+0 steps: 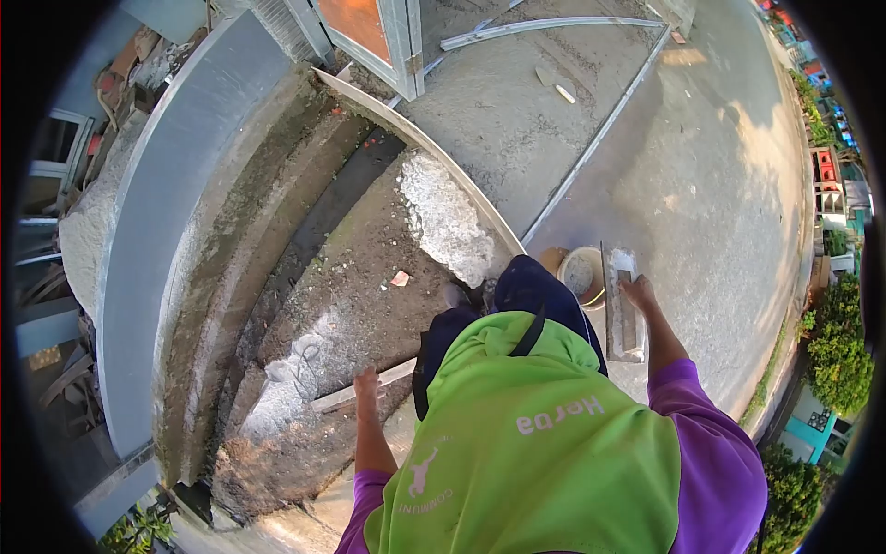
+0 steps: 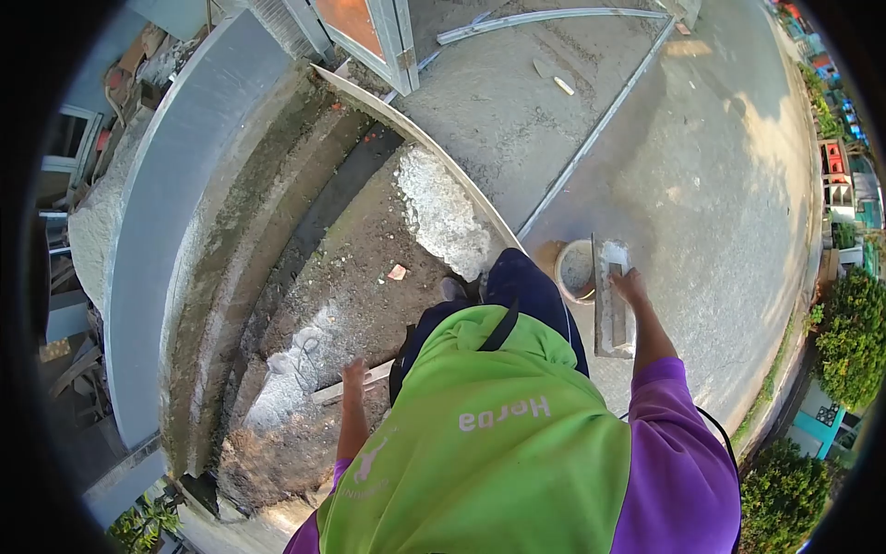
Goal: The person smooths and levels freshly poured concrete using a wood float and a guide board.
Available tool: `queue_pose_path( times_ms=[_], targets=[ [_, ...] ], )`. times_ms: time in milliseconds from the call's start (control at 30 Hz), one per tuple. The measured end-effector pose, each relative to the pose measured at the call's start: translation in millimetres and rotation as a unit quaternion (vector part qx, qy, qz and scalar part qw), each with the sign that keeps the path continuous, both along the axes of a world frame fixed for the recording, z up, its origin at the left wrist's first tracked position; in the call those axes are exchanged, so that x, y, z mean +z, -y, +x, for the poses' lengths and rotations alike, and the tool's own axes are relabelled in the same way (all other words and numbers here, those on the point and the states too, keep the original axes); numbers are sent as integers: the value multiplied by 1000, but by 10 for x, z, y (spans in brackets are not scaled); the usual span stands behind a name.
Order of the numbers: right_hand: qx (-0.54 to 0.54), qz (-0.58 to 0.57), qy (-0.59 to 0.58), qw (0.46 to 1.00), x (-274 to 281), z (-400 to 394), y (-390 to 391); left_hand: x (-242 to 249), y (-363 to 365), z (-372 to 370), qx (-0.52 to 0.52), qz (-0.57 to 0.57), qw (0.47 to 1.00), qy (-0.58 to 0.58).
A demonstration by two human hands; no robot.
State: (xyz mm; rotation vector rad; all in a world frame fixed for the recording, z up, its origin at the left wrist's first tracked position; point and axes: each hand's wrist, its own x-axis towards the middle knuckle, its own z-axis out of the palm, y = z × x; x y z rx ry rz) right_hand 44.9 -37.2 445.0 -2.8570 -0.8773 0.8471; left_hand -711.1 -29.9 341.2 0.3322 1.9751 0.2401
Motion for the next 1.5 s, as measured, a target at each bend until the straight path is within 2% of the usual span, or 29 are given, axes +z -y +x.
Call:
queue_pose_path(
  times_ms=[33, 100, 200, 233, 300, 400, 467, 567, 633, 733, 833, 1000, 1167, 1267, 1500],
  targets=[
    [-1, 2, 4, 1000, -18, 10, 51, 0, 117, -21, 9, -1, 1000, -18],
    [-9, 18, 6, 1000, -125, 45, 111, -160, 404, -143, 13, -42, 999, 29],
    [-15, 57, 4, 998, -210, -5, 76, -123, 749, -23, 33, -64, 997, 22],
    [-17, 71, 2, 997, -200, -20, 94, -146, 882, -12, 37, -70, 995, 53],
    [-13, 65, -10, 998, -83, 21, 185, -269, 1172, 70, 22, -82, 995, 57],
    [6, 97, -50, 994, -238, 54, 102, -336, 1392, 162, 5, -84, 994, 68],
    [20, 127, -33, 991, -45, 5, 267, -291, 1396, 251, -15, -83, 995, 60],
    [11, 136, -8, 991, -197, 140, 768, -107, 1280, 366, -49, -49, 997, 43],
    [-30, 121, -50, 991, -124, 147, 1160, 262, 1134, 486, -68, -31, 996, 57],
    [-54, 54, -45, 996, -265, 248, 1873, 321, 1080, 549, -63, -21, 998, 10],
    [-101, 17, -36, 994, -453, 297, 2610, 585, 1096, 744, -70, -21, 997, 25],
    [-192, 19, -71, 979, -736, 288, 3446, 711, 1205, 1015, -159, -72, 985, 15],
    [-243, 27, -81, 966, -634, -32, 3722, 727, 815, 1180, -264, -109, 957, 48],
    [-293, 42, -88, 951, -548, -173, 3760, 625, 318, 1284, -276, -99, 955, 40],
    [-339, 9, -58, 939, -206, -244, 3918, 546, -833, 1787, -307, -5, 949, 70]
  ],
)
